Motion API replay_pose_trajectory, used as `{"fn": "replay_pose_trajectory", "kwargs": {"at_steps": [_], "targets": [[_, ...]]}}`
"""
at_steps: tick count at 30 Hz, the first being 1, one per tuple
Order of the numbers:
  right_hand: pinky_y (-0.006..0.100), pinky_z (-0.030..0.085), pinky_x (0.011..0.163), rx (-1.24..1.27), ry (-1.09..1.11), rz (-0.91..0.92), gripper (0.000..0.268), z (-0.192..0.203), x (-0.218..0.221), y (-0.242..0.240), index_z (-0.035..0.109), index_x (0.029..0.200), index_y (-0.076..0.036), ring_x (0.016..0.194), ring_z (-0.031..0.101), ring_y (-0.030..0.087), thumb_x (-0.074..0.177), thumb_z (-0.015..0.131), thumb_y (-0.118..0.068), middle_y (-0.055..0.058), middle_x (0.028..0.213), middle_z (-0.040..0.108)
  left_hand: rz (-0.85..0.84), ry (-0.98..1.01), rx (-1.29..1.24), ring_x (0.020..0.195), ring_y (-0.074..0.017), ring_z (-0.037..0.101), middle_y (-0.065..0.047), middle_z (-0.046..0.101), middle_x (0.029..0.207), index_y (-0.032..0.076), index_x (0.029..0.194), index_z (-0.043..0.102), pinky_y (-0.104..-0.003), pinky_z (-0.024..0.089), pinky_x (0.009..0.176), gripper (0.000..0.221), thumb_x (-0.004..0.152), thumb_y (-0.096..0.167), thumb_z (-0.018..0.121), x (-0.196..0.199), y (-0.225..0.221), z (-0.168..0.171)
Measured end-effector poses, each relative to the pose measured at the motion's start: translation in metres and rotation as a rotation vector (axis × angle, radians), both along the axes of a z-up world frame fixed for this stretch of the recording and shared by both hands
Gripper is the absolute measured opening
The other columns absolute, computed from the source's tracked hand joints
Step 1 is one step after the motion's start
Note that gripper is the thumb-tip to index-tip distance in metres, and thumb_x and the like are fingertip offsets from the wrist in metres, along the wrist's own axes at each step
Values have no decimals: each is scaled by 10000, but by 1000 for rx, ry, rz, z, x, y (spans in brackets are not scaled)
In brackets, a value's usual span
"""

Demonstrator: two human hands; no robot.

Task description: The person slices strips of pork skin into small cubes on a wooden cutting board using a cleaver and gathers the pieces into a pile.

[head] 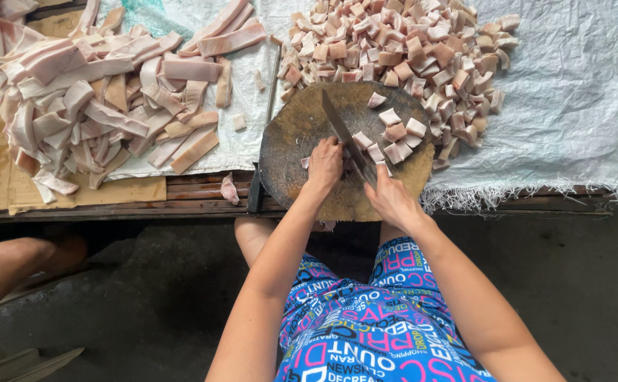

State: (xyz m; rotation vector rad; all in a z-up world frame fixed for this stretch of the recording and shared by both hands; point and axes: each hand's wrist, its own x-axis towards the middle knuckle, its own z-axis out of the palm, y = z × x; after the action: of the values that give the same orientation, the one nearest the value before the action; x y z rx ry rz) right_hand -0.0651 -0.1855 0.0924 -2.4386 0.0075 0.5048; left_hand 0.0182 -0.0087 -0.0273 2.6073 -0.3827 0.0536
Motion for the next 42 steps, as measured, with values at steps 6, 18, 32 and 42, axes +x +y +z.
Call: {"fn": "replay_pose_trajectory", "kwargs": {"at_steps": [6, 18, 32, 42], "targets": [[648, 527, 812, -83, -25, -12, 506, -18, 32, 16, 376, 1331, -1, 914, 652, 593, 1013, 572, -343, 390, 926, 679, -7, 15, 29, 1111, -312, 611, -81, 665, 1142, 136, 1165, 733, -466, 515, 926, 300, 880, 159, 643, -5, 4, 32], [579, 557, 755, -16, -75, -146, 480, 33, -38, -41, 516, 1363, -79, 856, 707, 512, 995, 587, -379, 310, 846, 718, 100, 158, -160, 1124, -343, 622, -120, 662, 1204, 134, 1222, 670, -479, 508, 945, 296, 975, 297, 680, -26, 34, 5], [610, 550, 725, 27, -78, -161, 467, 40, -68, -36, 472, 1380, -78, 815, 689, 545, 1010, 542, -355, 340, 799, 694, 89, 153, -161, 1013, -370, 674, -161, 644, 1041, 162, 1118, 748, -483, 534, 871, 252, 963, 213, 555, 2, -12, 24], [634, 553, 777, -150, 61, -86, 510, 27, -62, -15, 371, 1389, -48, 840, 677, 570, 1008, 521, -353, 362, 856, 694, 145, 238, -164, 1012, -409, 692, -197, 695, 1033, 26, 1052, 721, -504, 547, 854, 264, 1021, 241, 572, 17, -16, 4]]}}
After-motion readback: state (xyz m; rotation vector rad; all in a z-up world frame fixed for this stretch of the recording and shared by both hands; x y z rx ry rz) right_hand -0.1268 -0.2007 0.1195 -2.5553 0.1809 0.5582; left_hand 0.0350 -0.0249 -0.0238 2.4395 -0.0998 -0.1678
